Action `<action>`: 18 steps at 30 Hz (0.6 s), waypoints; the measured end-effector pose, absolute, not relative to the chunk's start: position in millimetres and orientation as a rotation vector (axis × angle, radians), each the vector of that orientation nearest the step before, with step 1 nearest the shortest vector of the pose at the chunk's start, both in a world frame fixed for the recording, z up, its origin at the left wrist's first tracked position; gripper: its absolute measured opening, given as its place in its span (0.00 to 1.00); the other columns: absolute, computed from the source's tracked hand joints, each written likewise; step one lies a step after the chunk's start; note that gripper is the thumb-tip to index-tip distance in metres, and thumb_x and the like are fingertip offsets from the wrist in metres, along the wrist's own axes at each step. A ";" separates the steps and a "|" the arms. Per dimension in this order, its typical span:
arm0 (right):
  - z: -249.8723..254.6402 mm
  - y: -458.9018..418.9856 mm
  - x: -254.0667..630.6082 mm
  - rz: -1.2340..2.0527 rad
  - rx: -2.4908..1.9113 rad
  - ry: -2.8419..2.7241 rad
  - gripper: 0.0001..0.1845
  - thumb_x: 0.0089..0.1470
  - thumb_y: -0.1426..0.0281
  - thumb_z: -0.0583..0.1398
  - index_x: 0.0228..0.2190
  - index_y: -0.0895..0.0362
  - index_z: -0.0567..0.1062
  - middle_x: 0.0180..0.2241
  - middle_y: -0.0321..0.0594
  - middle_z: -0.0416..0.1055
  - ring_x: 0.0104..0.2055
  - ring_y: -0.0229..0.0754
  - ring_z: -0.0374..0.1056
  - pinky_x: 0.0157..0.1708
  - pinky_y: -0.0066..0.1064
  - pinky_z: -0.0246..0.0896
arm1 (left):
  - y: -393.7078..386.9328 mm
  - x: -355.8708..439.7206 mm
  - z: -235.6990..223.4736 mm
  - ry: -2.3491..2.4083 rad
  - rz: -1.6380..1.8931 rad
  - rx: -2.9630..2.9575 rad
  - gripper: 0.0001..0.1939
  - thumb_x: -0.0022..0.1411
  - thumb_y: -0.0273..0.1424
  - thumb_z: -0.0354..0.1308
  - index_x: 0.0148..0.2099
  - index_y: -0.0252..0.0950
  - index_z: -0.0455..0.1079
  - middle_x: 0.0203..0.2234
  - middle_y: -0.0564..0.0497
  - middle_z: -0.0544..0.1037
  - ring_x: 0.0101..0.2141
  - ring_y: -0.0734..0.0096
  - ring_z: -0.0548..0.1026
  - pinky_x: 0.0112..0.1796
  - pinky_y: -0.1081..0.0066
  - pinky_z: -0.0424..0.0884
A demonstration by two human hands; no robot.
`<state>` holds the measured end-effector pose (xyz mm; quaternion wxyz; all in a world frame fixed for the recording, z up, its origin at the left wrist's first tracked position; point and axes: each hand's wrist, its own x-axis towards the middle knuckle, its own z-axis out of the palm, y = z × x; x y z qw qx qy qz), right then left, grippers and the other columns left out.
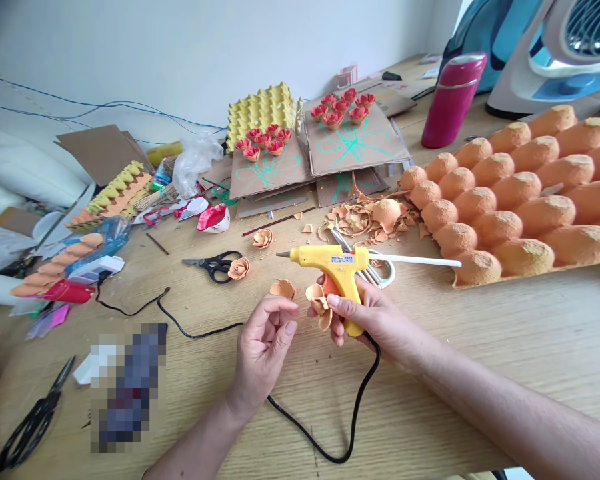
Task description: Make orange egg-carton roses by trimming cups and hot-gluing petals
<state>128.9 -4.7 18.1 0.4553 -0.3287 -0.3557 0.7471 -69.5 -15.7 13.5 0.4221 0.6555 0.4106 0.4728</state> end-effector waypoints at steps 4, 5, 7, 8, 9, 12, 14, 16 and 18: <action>13.3 -6.7 129.6 1.820 -0.826 -1.036 0.16 0.57 0.58 0.66 0.39 0.55 0.70 0.34 0.39 0.75 0.24 0.34 0.66 0.24 0.27 0.62 | -18.1 -70.9 15.8 1.001 1.188 1.677 0.11 0.68 0.32 0.57 0.52 0.42 0.71 0.39 0.50 0.67 0.30 0.76 0.66 0.30 0.76 0.67; 12.7 -7.3 129.7 1.809 -0.835 -1.073 0.16 0.57 0.57 0.66 0.38 0.55 0.71 0.33 0.38 0.74 0.25 0.34 0.66 0.24 0.27 0.62 | -18.6 -71.1 16.2 1.001 1.175 1.688 0.11 0.68 0.32 0.57 0.52 0.42 0.71 0.41 0.49 0.66 0.30 0.76 0.66 0.28 0.76 0.66; 12.3 -8.6 129.6 1.789 -0.859 -1.128 0.17 0.56 0.56 0.66 0.37 0.55 0.71 0.31 0.37 0.73 0.25 0.34 0.66 0.23 0.27 0.62 | -19.3 -71.0 16.8 1.001 1.153 1.696 0.12 0.67 0.33 0.58 0.52 0.42 0.72 0.44 0.47 0.65 0.29 0.77 0.66 0.25 0.77 0.65; 12.3 -9.3 129.4 1.783 -0.868 -1.146 0.17 0.56 0.56 0.66 0.36 0.55 0.71 0.30 0.36 0.73 0.25 0.34 0.65 0.24 0.26 0.61 | -19.6 -70.7 16.9 0.999 1.150 1.697 0.11 0.67 0.33 0.58 0.51 0.41 0.71 0.45 0.47 0.65 0.29 0.77 0.66 0.24 0.78 0.65; 12.3 -10.0 129.1 1.780 -0.875 -1.160 0.17 0.56 0.56 0.66 0.36 0.55 0.71 0.29 0.36 0.72 0.25 0.34 0.66 0.24 0.26 0.61 | -19.8 -70.2 16.9 0.995 1.152 1.698 0.11 0.66 0.33 0.59 0.50 0.41 0.71 0.46 0.46 0.65 0.29 0.77 0.66 0.24 0.78 0.65; 12.1 -11.4 128.2 1.784 -0.893 -1.195 0.18 0.55 0.55 0.66 0.35 0.55 0.71 0.27 0.34 0.72 0.24 0.34 0.65 0.24 0.26 0.60 | -19.6 -68.7 16.4 0.969 1.174 1.713 0.09 0.64 0.31 0.61 0.47 0.39 0.70 0.45 0.47 0.68 0.29 0.78 0.68 0.26 0.78 0.66; 12.2 -11.5 127.8 1.775 -0.911 -1.212 0.19 0.55 0.53 0.66 0.35 0.55 0.72 0.25 0.34 0.71 0.24 0.35 0.66 0.24 0.27 0.60 | -19.0 -68.0 16.1 0.948 1.184 1.720 0.07 0.64 0.30 0.62 0.44 0.39 0.70 0.43 0.47 0.70 0.30 0.77 0.69 0.26 0.78 0.66; 12.9 -11.1 127.4 1.759 -0.924 -1.230 0.20 0.54 0.51 0.66 0.34 0.55 0.72 0.25 0.35 0.72 0.24 0.36 0.66 0.24 0.28 0.62 | -18.4 -67.7 16.3 0.933 1.176 1.722 0.06 0.64 0.30 0.61 0.44 0.38 0.70 0.39 0.48 0.72 0.30 0.76 0.69 0.26 0.78 0.65; 13.8 -10.5 126.9 1.744 -0.930 -1.247 0.20 0.53 0.50 0.66 0.33 0.54 0.73 0.25 0.36 0.73 0.24 0.38 0.67 0.25 0.30 0.64 | -18.1 -67.7 17.0 0.924 1.160 1.738 0.07 0.64 0.29 0.61 0.44 0.39 0.70 0.37 0.49 0.72 0.30 0.75 0.69 0.25 0.78 0.65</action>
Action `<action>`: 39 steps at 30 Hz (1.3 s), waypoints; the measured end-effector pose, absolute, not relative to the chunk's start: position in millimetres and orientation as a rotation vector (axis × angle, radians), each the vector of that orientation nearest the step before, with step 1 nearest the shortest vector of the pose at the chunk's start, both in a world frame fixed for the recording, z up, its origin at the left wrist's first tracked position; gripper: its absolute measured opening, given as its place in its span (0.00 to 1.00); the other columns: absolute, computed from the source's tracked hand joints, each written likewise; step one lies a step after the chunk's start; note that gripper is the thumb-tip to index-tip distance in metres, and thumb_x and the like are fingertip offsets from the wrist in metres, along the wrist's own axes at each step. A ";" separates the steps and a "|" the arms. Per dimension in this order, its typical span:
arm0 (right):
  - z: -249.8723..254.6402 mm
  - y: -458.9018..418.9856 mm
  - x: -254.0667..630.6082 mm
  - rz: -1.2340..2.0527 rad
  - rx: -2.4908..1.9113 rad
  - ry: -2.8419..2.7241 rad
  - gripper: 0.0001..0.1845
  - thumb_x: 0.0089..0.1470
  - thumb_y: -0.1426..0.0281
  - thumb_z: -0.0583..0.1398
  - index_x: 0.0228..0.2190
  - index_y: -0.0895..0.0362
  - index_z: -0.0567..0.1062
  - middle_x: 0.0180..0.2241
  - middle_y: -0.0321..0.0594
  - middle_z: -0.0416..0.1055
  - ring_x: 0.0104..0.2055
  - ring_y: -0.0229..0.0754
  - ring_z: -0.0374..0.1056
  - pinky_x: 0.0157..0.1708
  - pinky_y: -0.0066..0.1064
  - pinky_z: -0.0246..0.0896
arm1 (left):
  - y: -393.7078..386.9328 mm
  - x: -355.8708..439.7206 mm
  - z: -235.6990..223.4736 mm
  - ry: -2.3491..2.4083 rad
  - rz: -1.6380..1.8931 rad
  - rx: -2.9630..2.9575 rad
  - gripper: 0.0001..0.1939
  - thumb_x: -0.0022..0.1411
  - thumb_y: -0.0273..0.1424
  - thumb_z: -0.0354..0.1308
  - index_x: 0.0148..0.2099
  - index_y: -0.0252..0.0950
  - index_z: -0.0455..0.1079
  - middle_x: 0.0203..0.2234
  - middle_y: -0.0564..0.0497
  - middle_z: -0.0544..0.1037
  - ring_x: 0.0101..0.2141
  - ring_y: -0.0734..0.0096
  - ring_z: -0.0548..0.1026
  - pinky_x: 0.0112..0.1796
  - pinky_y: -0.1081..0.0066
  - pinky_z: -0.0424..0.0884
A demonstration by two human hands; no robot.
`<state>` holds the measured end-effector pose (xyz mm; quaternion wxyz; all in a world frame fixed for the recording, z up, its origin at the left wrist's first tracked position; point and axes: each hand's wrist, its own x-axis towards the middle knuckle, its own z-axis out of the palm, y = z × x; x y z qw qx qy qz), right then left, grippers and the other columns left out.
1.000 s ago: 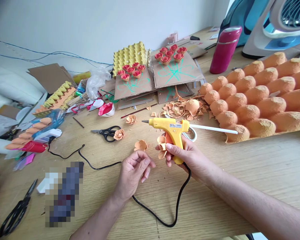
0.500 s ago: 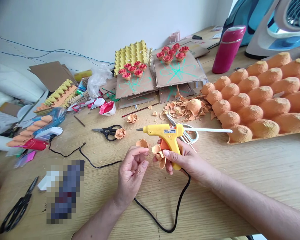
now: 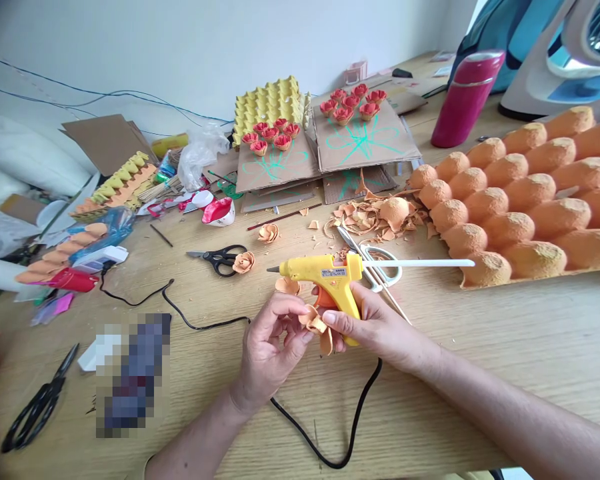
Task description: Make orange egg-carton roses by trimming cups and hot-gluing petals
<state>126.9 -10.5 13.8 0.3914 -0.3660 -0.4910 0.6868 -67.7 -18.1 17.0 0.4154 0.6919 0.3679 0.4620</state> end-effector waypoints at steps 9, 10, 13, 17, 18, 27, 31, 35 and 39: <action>16.8 -9.7 122.5 1.681 -0.965 -1.291 0.23 0.51 0.46 0.65 0.30 0.53 0.71 0.21 0.34 0.70 0.23 0.39 0.65 0.25 0.32 0.65 | -21.2 -66.8 20.9 0.962 1.216 1.951 0.07 0.60 0.24 0.64 0.39 0.38 0.70 0.43 0.47 0.76 0.24 0.80 0.66 0.23 0.77 0.64; 16.9 -9.6 121.8 1.677 -0.975 -1.286 0.23 0.51 0.46 0.66 0.31 0.53 0.71 0.21 0.34 0.69 0.23 0.39 0.64 0.24 0.31 0.64 | -21.8 -66.4 21.3 0.947 1.214 1.985 0.08 0.60 0.23 0.63 0.39 0.39 0.69 0.42 0.48 0.77 0.25 0.79 0.68 0.24 0.77 0.65; 15.3 -9.6 120.5 1.659 -1.022 -1.240 0.23 0.49 0.48 0.67 0.34 0.53 0.73 0.26 0.35 0.70 0.25 0.38 0.64 0.23 0.30 0.64 | -23.4 -65.3 21.5 0.923 1.192 2.053 0.12 0.59 0.21 0.63 0.42 0.40 0.68 0.37 0.50 0.78 0.30 0.74 0.72 0.29 0.75 0.67; 12.7 -10.7 122.3 1.654 -1.084 -1.190 0.23 0.51 0.49 0.67 0.37 0.54 0.74 0.32 0.39 0.74 0.28 0.39 0.67 0.23 0.29 0.64 | -24.9 -64.9 18.8 0.977 1.184 2.060 0.16 0.58 0.22 0.64 0.47 0.40 0.67 0.36 0.50 0.76 0.30 0.74 0.71 0.30 0.74 0.69; 12.6 -10.9 123.2 1.660 -1.075 -1.181 0.23 0.51 0.49 0.66 0.38 0.54 0.74 0.34 0.40 0.75 0.28 0.38 0.66 0.23 0.29 0.64 | -25.1 -64.9 17.8 1.000 1.195 2.045 0.16 0.58 0.23 0.64 0.47 0.40 0.67 0.36 0.50 0.76 0.29 0.74 0.70 0.29 0.75 0.69; 12.1 -11.1 120.9 1.687 -1.038 -1.117 0.28 0.43 0.55 0.73 0.42 0.54 0.71 0.32 0.36 0.73 0.24 0.34 0.61 0.22 0.27 0.59 | -23.9 -65.4 14.4 1.049 1.200 2.146 0.20 0.61 0.20 0.59 0.54 0.40 0.66 0.42 0.45 0.73 0.42 0.65 0.75 0.38 0.71 0.77; 6.5 -11.3 121.0 1.656 -1.014 -1.114 0.26 0.45 0.56 0.72 0.41 0.54 0.71 0.35 0.39 0.75 0.25 0.34 0.61 0.23 0.28 0.60 | -23.8 -66.8 15.6 0.973 1.189 2.124 0.22 0.60 0.19 0.55 0.55 0.39 0.64 0.44 0.44 0.72 0.45 0.63 0.74 0.44 0.65 0.75; 4.0 -12.5 122.4 1.609 -0.985 -1.176 0.22 0.49 0.60 0.71 0.42 0.53 0.72 0.39 0.39 0.75 0.30 0.36 0.65 0.27 0.27 0.62 | -25.3 -66.0 15.6 0.994 1.207 2.112 0.20 0.61 0.17 0.52 0.53 0.39 0.63 0.43 0.45 0.72 0.44 0.64 0.73 0.45 0.65 0.73; 6.9 -13.8 121.5 1.576 -0.967 -1.259 0.17 0.51 0.60 0.70 0.40 0.53 0.75 0.39 0.39 0.74 0.37 0.41 0.69 0.33 0.28 0.65 | -27.3 -63.3 15.5 1.005 1.235 2.090 0.18 0.61 0.16 0.51 0.50 0.39 0.63 0.40 0.47 0.71 0.42 0.67 0.72 0.41 0.69 0.73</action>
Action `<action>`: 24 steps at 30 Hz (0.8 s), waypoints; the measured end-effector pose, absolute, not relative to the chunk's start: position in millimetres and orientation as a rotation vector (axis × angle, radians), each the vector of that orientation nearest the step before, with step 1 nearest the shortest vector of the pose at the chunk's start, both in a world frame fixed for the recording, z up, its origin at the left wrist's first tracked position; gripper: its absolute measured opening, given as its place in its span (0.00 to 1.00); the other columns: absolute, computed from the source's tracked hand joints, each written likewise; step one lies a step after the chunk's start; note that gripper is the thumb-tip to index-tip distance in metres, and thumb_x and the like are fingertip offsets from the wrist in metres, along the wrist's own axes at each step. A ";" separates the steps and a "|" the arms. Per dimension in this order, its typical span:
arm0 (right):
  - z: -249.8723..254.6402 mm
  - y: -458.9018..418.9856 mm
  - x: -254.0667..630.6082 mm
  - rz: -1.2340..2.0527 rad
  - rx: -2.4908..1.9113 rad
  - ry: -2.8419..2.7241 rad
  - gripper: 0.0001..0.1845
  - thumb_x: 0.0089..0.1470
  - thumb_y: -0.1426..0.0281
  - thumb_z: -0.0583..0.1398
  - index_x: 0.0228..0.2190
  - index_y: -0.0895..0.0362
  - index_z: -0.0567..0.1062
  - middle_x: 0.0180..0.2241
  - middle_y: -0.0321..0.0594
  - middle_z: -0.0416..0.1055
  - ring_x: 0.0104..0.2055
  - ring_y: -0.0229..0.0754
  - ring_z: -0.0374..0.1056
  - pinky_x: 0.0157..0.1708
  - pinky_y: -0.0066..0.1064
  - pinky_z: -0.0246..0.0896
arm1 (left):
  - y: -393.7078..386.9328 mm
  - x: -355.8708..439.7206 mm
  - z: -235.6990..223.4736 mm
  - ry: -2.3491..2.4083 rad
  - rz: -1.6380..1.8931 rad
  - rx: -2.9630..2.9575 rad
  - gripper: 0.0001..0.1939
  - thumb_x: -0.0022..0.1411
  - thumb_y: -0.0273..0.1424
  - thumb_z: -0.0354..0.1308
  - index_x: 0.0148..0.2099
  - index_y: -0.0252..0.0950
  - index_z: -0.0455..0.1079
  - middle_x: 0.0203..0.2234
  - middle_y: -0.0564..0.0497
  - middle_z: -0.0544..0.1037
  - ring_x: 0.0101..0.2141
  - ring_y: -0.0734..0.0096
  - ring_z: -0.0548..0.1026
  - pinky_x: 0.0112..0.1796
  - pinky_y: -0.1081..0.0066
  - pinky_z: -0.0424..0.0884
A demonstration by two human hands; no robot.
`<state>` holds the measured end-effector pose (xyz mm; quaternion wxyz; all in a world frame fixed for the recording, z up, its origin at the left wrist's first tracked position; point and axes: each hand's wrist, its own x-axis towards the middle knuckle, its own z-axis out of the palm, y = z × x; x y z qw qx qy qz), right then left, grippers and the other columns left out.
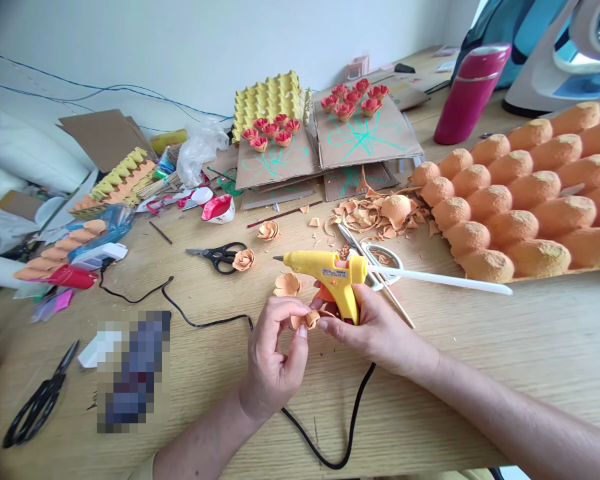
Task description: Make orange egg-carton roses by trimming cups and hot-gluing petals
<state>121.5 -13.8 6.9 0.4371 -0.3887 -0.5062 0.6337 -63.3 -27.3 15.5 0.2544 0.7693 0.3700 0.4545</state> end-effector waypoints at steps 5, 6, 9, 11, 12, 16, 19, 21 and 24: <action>8.2 -14.1 121.5 1.563 -0.963 -1.309 0.14 0.53 0.59 0.68 0.38 0.53 0.76 0.37 0.38 0.74 0.37 0.41 0.69 0.36 0.28 0.67 | -28.6 -61.3 14.7 1.036 1.240 2.038 0.18 0.60 0.16 0.51 0.49 0.39 0.62 0.38 0.48 0.71 0.39 0.68 0.73 0.39 0.70 0.74; 8.4 -14.1 121.8 1.565 -0.964 -1.328 0.14 0.53 0.59 0.68 0.38 0.53 0.76 0.36 0.38 0.74 0.36 0.40 0.69 0.36 0.28 0.67 | -28.8 -61.0 14.2 1.043 1.243 2.029 0.18 0.60 0.16 0.51 0.49 0.39 0.62 0.38 0.48 0.71 0.39 0.69 0.73 0.39 0.70 0.74; 10.3 -14.0 122.0 1.562 -0.969 -1.351 0.16 0.52 0.58 0.68 0.37 0.55 0.76 0.34 0.38 0.73 0.35 0.40 0.68 0.34 0.27 0.67 | -29.0 -60.1 12.1 1.051 1.266 2.003 0.18 0.59 0.16 0.52 0.48 0.39 0.62 0.38 0.49 0.71 0.38 0.70 0.74 0.38 0.71 0.75; 12.8 -13.9 121.3 1.560 -0.972 -1.340 0.17 0.51 0.57 0.69 0.36 0.55 0.75 0.33 0.38 0.73 0.35 0.40 0.69 0.34 0.27 0.68 | -29.2 -60.0 10.5 1.049 1.272 1.983 0.18 0.59 0.16 0.52 0.48 0.39 0.63 0.38 0.49 0.71 0.39 0.70 0.75 0.39 0.71 0.76; 14.0 -13.9 120.6 1.564 -0.973 -1.332 0.18 0.50 0.57 0.70 0.35 0.55 0.75 0.33 0.38 0.74 0.34 0.40 0.69 0.35 0.28 0.69 | -29.3 -60.3 9.9 1.050 1.268 1.971 0.18 0.59 0.16 0.52 0.48 0.39 0.63 0.38 0.50 0.71 0.39 0.70 0.75 0.39 0.72 0.76; 16.7 -13.8 117.9 1.582 -1.013 -1.295 0.21 0.48 0.56 0.70 0.37 0.55 0.74 0.33 0.39 0.75 0.34 0.40 0.70 0.34 0.29 0.70 | -29.7 -62.3 8.7 1.039 1.231 1.908 0.18 0.61 0.16 0.52 0.50 0.40 0.63 0.40 0.49 0.72 0.39 0.71 0.75 0.39 0.72 0.77; 15.7 -14.1 117.0 1.561 -1.060 -1.281 0.22 0.47 0.56 0.70 0.38 0.55 0.73 0.34 0.39 0.75 0.34 0.41 0.70 0.34 0.29 0.71 | -29.6 -63.3 9.3 1.016 1.219 1.882 0.17 0.63 0.17 0.51 0.51 0.40 0.63 0.40 0.49 0.71 0.40 0.70 0.75 0.39 0.73 0.78; 14.5 -14.7 117.1 1.547 -1.066 -1.291 0.22 0.48 0.56 0.70 0.38 0.56 0.73 0.33 0.39 0.75 0.34 0.41 0.71 0.33 0.30 0.71 | -29.6 -63.0 9.8 1.016 1.234 1.878 0.17 0.63 0.17 0.51 0.51 0.40 0.62 0.41 0.49 0.72 0.41 0.71 0.76 0.39 0.73 0.78; 12.7 -15.5 117.2 1.533 -1.071 -1.301 0.22 0.48 0.56 0.69 0.39 0.56 0.73 0.34 0.40 0.76 0.35 0.42 0.72 0.35 0.31 0.72 | -30.0 -61.7 10.3 1.038 1.248 1.879 0.18 0.62 0.17 0.52 0.51 0.40 0.62 0.41 0.49 0.72 0.39 0.72 0.76 0.40 0.73 0.78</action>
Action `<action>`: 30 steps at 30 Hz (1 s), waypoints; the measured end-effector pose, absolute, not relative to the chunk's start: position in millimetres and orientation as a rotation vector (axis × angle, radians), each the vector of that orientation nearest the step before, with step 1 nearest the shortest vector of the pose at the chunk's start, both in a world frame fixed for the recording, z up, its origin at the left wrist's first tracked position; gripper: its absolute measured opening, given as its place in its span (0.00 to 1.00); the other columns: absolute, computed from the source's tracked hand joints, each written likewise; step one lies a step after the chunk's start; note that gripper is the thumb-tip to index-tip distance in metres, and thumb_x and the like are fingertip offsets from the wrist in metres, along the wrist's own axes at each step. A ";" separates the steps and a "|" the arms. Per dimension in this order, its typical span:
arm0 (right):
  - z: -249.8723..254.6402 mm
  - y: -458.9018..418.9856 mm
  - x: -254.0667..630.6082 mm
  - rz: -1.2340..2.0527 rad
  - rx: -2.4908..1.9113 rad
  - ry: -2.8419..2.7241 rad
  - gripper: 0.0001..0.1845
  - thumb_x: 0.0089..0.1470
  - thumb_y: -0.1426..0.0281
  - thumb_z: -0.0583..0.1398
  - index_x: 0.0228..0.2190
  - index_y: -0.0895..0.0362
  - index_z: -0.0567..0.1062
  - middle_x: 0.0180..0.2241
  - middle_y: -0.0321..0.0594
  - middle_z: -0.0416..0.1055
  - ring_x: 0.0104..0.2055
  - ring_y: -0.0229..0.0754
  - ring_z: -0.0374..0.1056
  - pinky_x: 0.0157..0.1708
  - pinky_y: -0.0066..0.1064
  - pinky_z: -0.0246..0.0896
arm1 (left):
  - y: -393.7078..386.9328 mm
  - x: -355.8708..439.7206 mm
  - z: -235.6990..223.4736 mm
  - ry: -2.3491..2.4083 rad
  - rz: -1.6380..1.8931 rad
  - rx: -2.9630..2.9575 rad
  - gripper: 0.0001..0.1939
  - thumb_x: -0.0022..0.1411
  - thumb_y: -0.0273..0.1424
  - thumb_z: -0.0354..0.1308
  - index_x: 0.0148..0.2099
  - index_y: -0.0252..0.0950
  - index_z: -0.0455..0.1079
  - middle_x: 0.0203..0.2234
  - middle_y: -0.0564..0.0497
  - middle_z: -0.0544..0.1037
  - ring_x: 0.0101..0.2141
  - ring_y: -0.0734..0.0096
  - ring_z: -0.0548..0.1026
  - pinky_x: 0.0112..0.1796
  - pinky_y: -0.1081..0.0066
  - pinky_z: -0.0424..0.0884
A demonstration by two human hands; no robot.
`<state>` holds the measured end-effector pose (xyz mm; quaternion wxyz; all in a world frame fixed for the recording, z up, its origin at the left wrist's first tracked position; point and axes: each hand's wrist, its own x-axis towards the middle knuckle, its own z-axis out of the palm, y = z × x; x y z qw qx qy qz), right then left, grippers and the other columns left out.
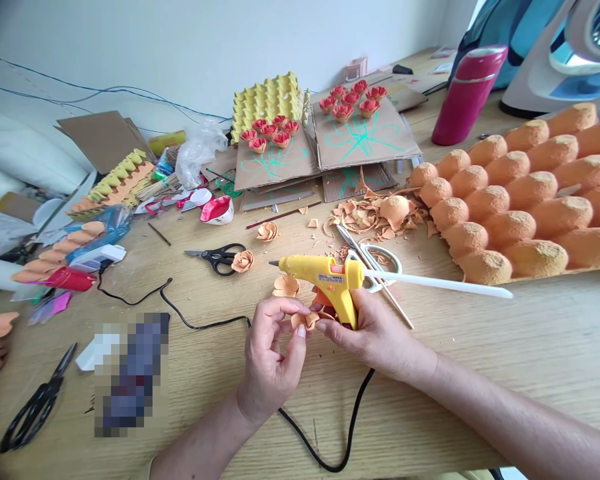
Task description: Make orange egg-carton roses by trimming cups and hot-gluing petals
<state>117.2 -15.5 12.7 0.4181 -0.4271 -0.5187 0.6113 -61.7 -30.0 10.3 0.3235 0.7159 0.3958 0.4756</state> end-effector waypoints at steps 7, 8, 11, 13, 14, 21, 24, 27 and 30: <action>8.1 -16.8 117.3 1.549 -1.057 -1.346 0.18 0.52 0.59 0.67 0.40 0.55 0.73 0.36 0.42 0.78 0.37 0.44 0.74 0.39 0.32 0.73 | -30.5 -58.0 12.9 1.123 1.252 1.911 0.18 0.59 0.16 0.53 0.48 0.40 0.62 0.39 0.51 0.72 0.39 0.72 0.76 0.40 0.74 0.77; 7.9 -17.0 117.5 1.542 -1.054 -1.356 0.17 0.52 0.59 0.67 0.40 0.55 0.72 0.37 0.42 0.78 0.38 0.44 0.74 0.39 0.32 0.73 | -30.4 -57.8 13.3 1.128 1.254 1.923 0.18 0.59 0.16 0.53 0.48 0.39 0.62 0.39 0.51 0.72 0.39 0.72 0.76 0.40 0.74 0.77; 8.9 -17.8 117.5 1.521 -1.060 -1.379 0.16 0.53 0.60 0.66 0.40 0.55 0.72 0.37 0.42 0.78 0.38 0.44 0.74 0.40 0.32 0.73 | -30.3 -58.8 13.4 1.119 1.250 1.949 0.17 0.59 0.16 0.53 0.48 0.39 0.62 0.38 0.51 0.71 0.39 0.72 0.75 0.39 0.74 0.77; 10.4 -18.0 116.8 1.519 -1.071 -1.366 0.16 0.53 0.60 0.67 0.40 0.55 0.72 0.36 0.41 0.78 0.37 0.43 0.74 0.38 0.31 0.73 | -30.1 -60.9 12.9 1.084 1.230 1.928 0.16 0.61 0.17 0.52 0.47 0.39 0.63 0.38 0.51 0.71 0.38 0.72 0.75 0.38 0.74 0.77; 11.2 -18.0 116.3 1.527 -1.071 -1.352 0.17 0.52 0.60 0.67 0.40 0.56 0.72 0.36 0.41 0.78 0.36 0.43 0.74 0.37 0.31 0.73 | -30.0 -62.1 12.5 1.061 1.217 1.904 0.15 0.62 0.17 0.52 0.48 0.39 0.64 0.39 0.50 0.71 0.38 0.72 0.75 0.38 0.74 0.77; 8.8 -17.2 115.8 1.580 -1.077 -1.282 0.22 0.51 0.57 0.68 0.42 0.56 0.71 0.36 0.41 0.77 0.36 0.42 0.73 0.36 0.30 0.72 | -29.0 -65.8 11.1 1.044 1.175 1.826 0.15 0.67 0.20 0.49 0.52 0.40 0.64 0.42 0.48 0.72 0.40 0.70 0.76 0.39 0.72 0.78; 6.5 -17.0 116.2 1.578 -1.070 -1.289 0.23 0.52 0.56 0.67 0.43 0.56 0.71 0.38 0.42 0.77 0.38 0.43 0.74 0.38 0.31 0.72 | -28.9 -63.3 9.0 1.084 1.198 1.851 0.17 0.63 0.18 0.51 0.51 0.40 0.64 0.41 0.49 0.72 0.39 0.71 0.76 0.38 0.73 0.78; 7.2 -16.9 115.9 1.567 -1.068 -1.311 0.23 0.50 0.55 0.69 0.42 0.55 0.72 0.38 0.42 0.78 0.39 0.44 0.73 0.39 0.32 0.72 | -28.6 -61.7 6.9 1.127 1.201 1.880 0.18 0.60 0.16 0.53 0.49 0.40 0.64 0.40 0.50 0.72 0.39 0.71 0.76 0.39 0.73 0.78; 10.1 -16.7 115.4 1.550 -1.079 -1.326 0.23 0.51 0.54 0.68 0.41 0.55 0.72 0.35 0.40 0.76 0.36 0.42 0.72 0.35 0.30 0.71 | -27.8 -62.9 8.0 1.097 1.192 1.876 0.18 0.59 0.15 0.52 0.49 0.40 0.65 0.40 0.50 0.71 0.39 0.71 0.76 0.38 0.74 0.78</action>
